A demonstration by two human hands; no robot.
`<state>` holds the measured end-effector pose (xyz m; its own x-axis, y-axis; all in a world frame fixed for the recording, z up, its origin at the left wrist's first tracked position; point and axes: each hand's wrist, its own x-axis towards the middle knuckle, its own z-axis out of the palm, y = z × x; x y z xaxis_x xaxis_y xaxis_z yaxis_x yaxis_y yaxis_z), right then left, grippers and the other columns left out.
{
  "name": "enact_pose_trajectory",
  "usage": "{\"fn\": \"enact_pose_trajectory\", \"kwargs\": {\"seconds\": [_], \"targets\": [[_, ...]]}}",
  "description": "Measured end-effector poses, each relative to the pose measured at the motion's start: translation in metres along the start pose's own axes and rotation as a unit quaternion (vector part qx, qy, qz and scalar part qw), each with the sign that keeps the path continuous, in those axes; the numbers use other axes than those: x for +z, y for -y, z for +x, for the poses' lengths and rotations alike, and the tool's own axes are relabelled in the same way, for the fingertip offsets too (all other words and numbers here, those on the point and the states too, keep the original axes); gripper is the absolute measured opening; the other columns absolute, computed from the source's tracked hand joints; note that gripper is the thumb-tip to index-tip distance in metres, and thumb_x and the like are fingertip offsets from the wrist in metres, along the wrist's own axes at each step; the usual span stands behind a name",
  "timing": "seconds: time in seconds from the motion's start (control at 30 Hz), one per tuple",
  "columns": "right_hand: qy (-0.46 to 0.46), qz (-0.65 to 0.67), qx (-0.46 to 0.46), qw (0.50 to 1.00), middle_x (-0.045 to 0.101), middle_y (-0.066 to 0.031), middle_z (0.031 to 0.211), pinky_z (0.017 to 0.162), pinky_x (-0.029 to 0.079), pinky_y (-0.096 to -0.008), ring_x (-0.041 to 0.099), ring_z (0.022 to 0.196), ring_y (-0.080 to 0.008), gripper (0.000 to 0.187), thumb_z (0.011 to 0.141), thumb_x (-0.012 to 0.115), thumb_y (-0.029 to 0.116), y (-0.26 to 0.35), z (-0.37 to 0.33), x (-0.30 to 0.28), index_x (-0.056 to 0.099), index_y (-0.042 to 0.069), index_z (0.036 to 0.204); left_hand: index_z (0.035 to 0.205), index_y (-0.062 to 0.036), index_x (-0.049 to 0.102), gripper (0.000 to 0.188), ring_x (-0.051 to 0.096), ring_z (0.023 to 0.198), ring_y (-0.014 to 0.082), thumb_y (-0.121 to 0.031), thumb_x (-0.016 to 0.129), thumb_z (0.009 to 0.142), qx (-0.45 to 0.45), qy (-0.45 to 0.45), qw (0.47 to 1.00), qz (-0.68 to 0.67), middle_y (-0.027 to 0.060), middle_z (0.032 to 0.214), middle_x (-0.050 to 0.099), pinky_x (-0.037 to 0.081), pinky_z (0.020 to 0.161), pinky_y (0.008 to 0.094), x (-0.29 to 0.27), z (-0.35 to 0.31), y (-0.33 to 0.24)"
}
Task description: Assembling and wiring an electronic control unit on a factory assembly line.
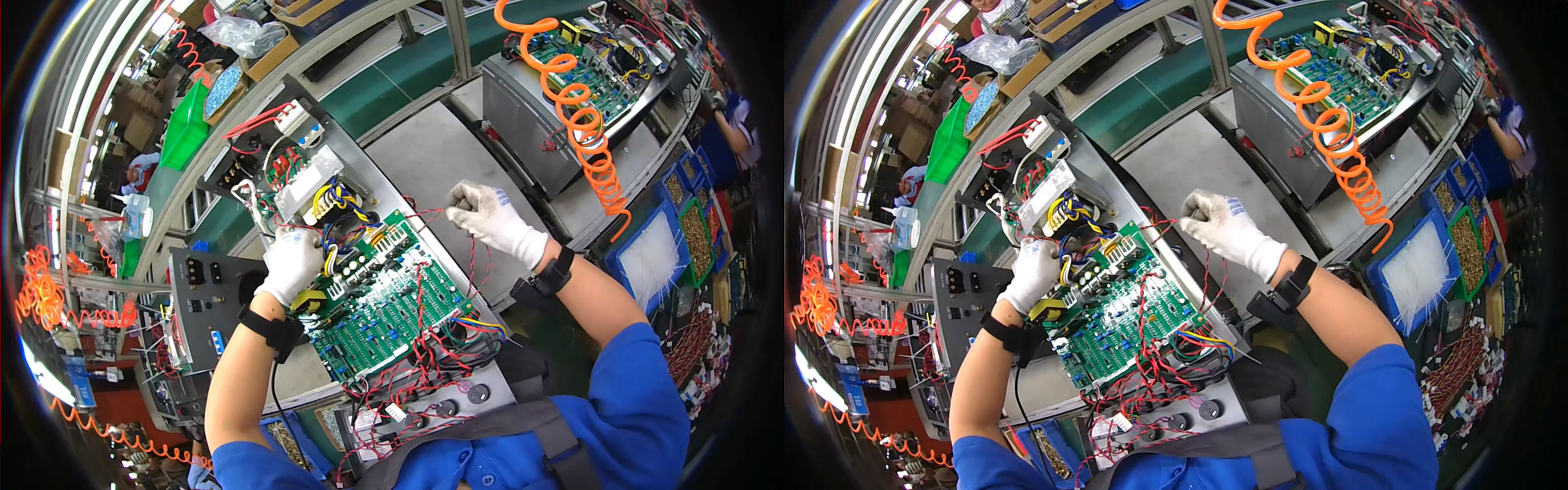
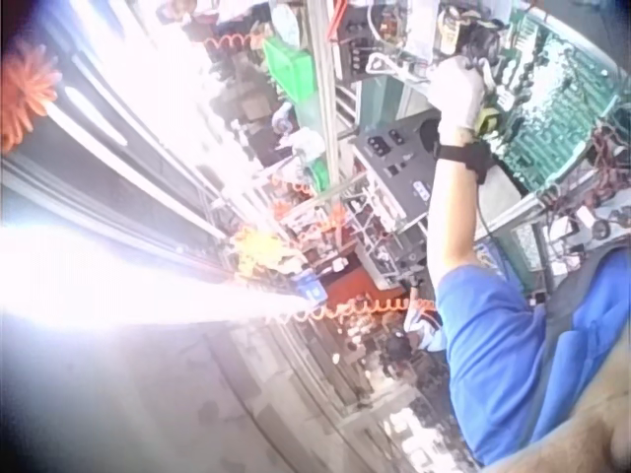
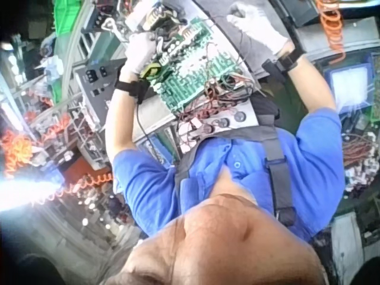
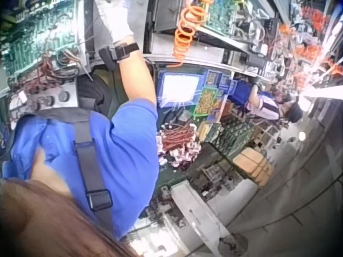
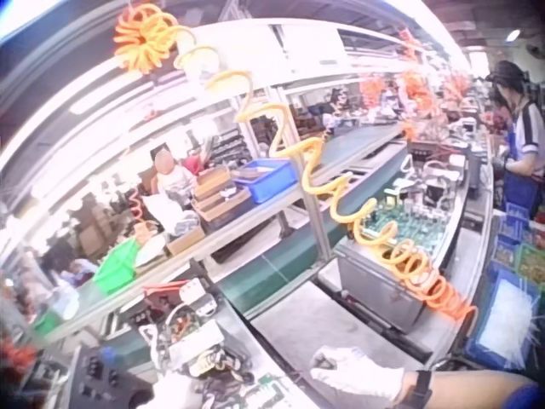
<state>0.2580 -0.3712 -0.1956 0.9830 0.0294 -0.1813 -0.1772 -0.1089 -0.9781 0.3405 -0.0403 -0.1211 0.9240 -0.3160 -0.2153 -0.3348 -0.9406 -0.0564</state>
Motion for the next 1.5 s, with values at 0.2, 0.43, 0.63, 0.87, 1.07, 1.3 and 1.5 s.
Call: {"fn": "enact_pose_trajectory", "kwargs": {"seconds": [0.2, 0.43, 0.63, 0.87, 1.07, 1.3, 1.5], "targets": [[-0.057, -0.273, -0.191, 0.941, 0.067, -0.0119, 0.096, 0.075, 0.055, -0.0382, 0.067, 0.085, -0.0277, 0.039, 0.097, 0.058, 0.017, -0.007, -0.005, 0.01, 0.06, 0.01, 0.135, 0.094, -0.0142, 0.076, 0.02, 0.06, 0.108, 0.0432, -0.019, 0.06, 0.083, -0.001, -0.003, 1.0, 0.012, 0.0163, 0.099, 0.074, 0.052, 0.089, 0.0504, 0.003, 0.001, 0.003], [0.077, -0.4, -0.215, 0.888, 0.069, -0.012, 0.102, 0.081, 0.055, -0.0453, 0.07, 0.092, -0.0334, 0.028, 0.1, 0.056, 0.027, 0.009, 0.01, 0.011, 0.066, 0.015, 0.123, 0.094, -0.0139, 0.077, 0.02, 0.06, 0.109, 0.0422, -0.019, 0.061, 0.083, -0.008, 0.014, 1.0, 0.006, 0.0156, 0.1, 0.074, 0.052, 0.09, 0.049, 0.003, 0.004, 0.006], [0.035, -0.473, -0.231, 0.85, 0.07, -0.0094, 0.093, 0.076, 0.056, -0.0439, 0.07, 0.087, -0.0315, 0.023, 0.099, 0.058, 0.034, 0.016, 0.008, -0.022, 0.069, 0.014, 0.104, 0.096, -0.0141, 0.077, 0.021, 0.06, 0.111, 0.0412, -0.02, 0.062, 0.083, -0.007, 0.009, 1.0, 0.007, 0.0147, 0.101, 0.075, 0.052, 0.091, 0.0491, 0.009, 0.006, 0.011], [0.062, -0.437, -0.254, 0.86, 0.069, -0.0085, 0.092, 0.076, 0.055, -0.0433, 0.07, 0.086, -0.031, 0.022, 0.096, 0.062, 0.034, 0.011, 0.008, -0.018, 0.071, 0.014, 0.101, 0.1, -0.0147, 0.078, 0.024, 0.059, 0.114, 0.0406, -0.021, 0.063, 0.083, -0.02, 0.027, 0.999, 0.019, 0.0148, 0.104, 0.075, 0.052, 0.092, 0.0488, 0.008, 0.008, 0.01], [0.082, -0.455, -0.242, 0.853, 0.069, -0.0093, 0.093, 0.077, 0.055, -0.0438, 0.07, 0.087, -0.0325, 0.027, 0.099, 0.057, 0.038, 0.016, 0.019, 0.015, 0.068, 0.014, 0.097, 0.103, -0.0145, 0.077, 0.026, 0.06, 0.114, 0.041, -0.023, 0.062, 0.084, -0.001, 0.103, 0.995, -0.02, 0.0163, 0.105, 0.074, 0.051, 0.092, 0.05, -0.007, 0.009, 0.007], [0.099, -0.468, -0.255, 0.84, 0.07, -0.0103, 0.082, 0.071, 0.055, -0.0441, 0.071, 0.081, -0.0339, 0.027, 0.097, 0.059, 0.037, 0.025, 0.032, 0.021, 0.066, 0.014, 0.087, 0.098, -0.0163, 0.078, 0.022, 0.062, 0.112, 0.0392, -0.028, 0.064, 0.087, 0.023, 0.089, 0.996, -0.012, 0.0151, 0.103, 0.074, 0.053, 0.089, 0.0504, -0.015, 0.005, -0.001], [0.095, -0.498, -0.364, 0.781, 0.063, -0.0067, 0.072, 0.062, 0.051, -0.0443, 0.066, 0.066, -0.0326, 0.022, 0.083, 0.067, 0.032, 0.021, 0.039, 0.018, 0.059, 0.015, 0.072, 0.094, -0.0185, 0.077, 0.024, 0.063, 0.113, 0.0369, -0.034, 0.059, 0.091, 0.0, 0.053, 0.998, -0.029, 0.012, 0.097, 0.074, 0.055, 0.088, 0.0509, -0.011, 0.0, -0.001]]}}
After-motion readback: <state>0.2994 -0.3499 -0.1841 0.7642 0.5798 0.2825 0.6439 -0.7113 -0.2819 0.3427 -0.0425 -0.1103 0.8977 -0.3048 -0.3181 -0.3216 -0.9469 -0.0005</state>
